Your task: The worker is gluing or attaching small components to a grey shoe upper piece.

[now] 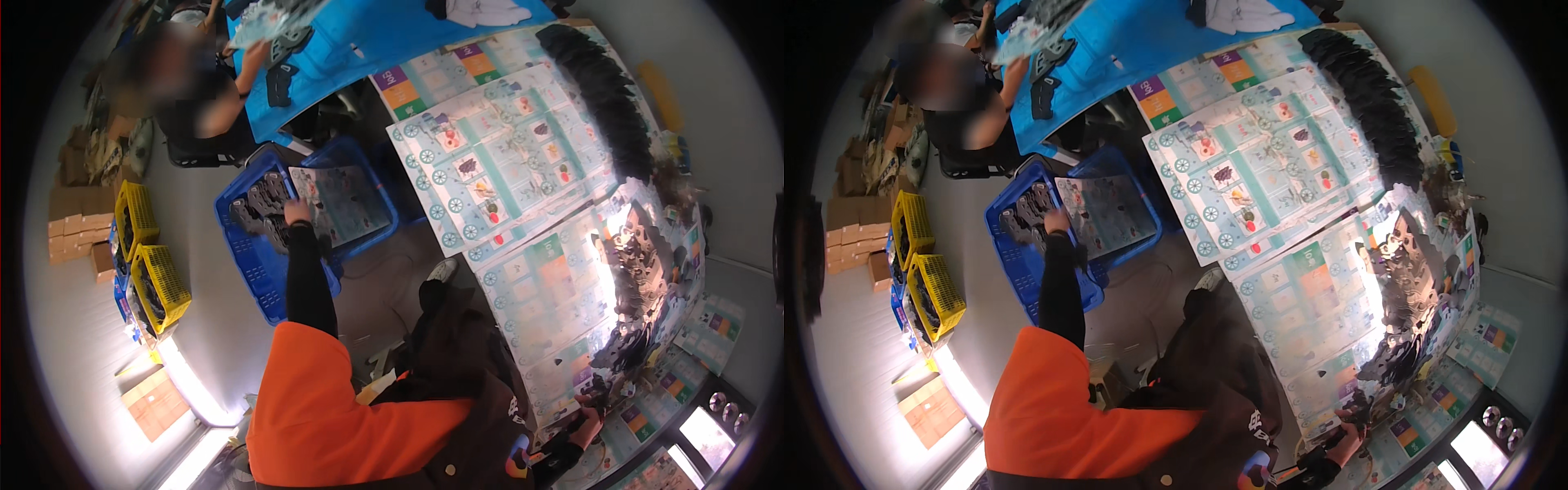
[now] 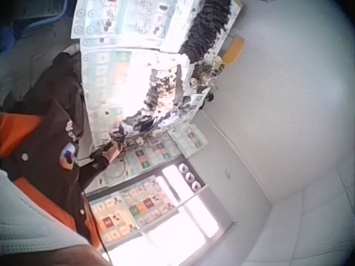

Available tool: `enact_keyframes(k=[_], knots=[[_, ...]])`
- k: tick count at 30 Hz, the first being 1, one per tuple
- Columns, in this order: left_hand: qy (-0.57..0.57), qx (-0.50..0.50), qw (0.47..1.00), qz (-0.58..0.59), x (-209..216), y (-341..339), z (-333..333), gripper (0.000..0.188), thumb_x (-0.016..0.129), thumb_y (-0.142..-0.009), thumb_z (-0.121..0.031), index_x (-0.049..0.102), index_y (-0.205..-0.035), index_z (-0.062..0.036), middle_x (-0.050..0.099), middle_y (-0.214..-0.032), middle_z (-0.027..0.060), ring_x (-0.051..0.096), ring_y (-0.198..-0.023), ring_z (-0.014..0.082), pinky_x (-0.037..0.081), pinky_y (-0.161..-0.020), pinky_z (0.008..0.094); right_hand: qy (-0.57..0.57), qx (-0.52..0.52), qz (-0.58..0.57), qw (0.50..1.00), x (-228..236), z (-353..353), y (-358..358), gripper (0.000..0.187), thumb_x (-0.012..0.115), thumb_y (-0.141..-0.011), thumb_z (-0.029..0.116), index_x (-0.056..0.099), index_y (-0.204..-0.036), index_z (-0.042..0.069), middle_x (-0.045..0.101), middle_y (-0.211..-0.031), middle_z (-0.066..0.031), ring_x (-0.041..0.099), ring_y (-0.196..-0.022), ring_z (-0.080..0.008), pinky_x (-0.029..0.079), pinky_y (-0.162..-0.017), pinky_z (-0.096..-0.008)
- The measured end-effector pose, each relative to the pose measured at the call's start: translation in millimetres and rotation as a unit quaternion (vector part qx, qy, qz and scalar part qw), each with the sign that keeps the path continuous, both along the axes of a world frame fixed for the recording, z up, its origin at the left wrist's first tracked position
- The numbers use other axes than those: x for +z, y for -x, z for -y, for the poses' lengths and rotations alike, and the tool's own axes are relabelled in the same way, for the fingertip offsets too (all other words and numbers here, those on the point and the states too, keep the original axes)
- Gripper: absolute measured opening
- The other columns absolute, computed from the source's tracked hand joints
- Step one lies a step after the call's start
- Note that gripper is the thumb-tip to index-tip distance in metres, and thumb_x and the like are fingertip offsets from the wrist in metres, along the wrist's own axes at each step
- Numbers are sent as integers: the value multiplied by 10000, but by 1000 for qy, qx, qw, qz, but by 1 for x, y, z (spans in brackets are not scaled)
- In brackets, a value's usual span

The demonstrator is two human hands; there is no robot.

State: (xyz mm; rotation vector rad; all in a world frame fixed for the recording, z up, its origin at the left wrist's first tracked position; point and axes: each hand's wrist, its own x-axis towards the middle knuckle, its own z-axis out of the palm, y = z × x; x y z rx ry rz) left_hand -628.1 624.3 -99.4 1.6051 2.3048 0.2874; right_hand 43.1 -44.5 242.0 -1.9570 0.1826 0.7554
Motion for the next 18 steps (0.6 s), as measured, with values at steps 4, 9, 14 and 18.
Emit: enact_keyframes(k=[4, 9, 14, 18], knots=[[121, 224, 964, -75, -90, -55, 119, 469, 766, -738, -345, 664, -1032, 5, 714, -1010, 218, 684, -1023, 381, 556, -882, 457, 107, 46, 73, 991, 12, -2, 0, 330, 506, -697, 43, 726, -925, -50, 702, -965, -100, 641, -903, -223, 490, -778, -306], [158, 207, 963, -66, -136, -83, 162, 446, 761, -752, -270, 658, -1086, 7, 666, -1197, 243, 664, -1067, 414, 559, -899, 452, 135, 16, 34, 990, 24, -23, -4, 347, 519, -692, 54, 707, -964, -49, 699, -992, -95, 633, -838, -189, 488, -736, -300], [205, 350, 787, 466, -192, -48, 162, 433, 663, -895, -298, 598, -1232, -35, 611, -1305, 145, 569, -1229, 355, 516, -928, 512, 139, -39, -2, 990, 9, -42, -17, 355, 519, -712, 64, 676, -1012, -39, 715, -989, -108, 563, -583, -147, 437, -516, -252], [24, 525, 579, 623, -214, -92, 158, 378, 675, -915, -230, 625, -1223, -16, 565, -1295, 120, 561, -1174, 303, 542, -885, 464, 159, -35, -6, 987, 8, -35, -30, 437, 541, -737, 79, 624, -1160, 4, 706, -1009, -88, 563, -574, -145, 451, -503, -247]])
